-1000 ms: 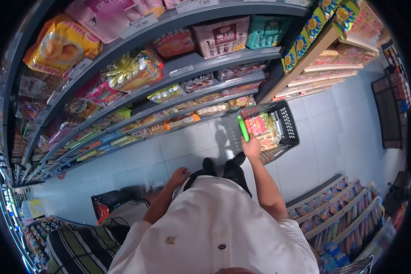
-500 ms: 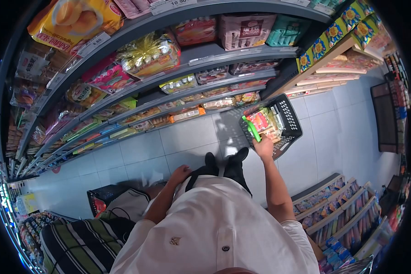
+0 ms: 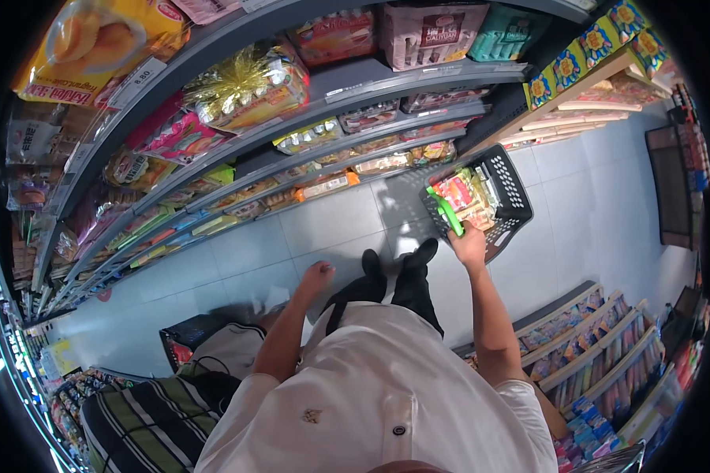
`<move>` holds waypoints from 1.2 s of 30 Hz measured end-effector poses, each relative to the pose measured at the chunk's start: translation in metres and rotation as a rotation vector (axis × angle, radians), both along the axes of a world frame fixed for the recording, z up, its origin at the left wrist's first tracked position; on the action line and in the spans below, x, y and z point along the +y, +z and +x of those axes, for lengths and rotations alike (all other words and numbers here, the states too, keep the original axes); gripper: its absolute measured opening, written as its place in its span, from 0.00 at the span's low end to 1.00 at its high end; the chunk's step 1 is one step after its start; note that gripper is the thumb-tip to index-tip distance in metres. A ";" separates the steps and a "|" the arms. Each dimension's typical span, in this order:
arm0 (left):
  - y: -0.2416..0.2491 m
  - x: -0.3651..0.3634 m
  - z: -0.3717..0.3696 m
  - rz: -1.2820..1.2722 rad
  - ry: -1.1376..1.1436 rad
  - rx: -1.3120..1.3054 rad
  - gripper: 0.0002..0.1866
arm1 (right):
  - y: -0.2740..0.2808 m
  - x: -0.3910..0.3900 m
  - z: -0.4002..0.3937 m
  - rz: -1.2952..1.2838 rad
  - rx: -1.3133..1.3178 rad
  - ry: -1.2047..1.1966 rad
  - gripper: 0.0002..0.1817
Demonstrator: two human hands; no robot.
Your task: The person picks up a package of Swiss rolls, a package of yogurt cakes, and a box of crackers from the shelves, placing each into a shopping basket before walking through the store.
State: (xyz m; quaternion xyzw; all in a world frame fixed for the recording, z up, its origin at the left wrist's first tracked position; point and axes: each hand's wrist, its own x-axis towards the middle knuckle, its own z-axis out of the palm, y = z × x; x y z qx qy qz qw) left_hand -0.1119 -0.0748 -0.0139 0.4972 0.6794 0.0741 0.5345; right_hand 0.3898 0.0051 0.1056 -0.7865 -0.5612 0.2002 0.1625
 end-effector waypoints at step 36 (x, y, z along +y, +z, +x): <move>0.052 0.412 -0.062 1.118 0.063 0.163 0.19 | -0.005 0.013 -0.007 -0.006 0.036 -0.031 0.18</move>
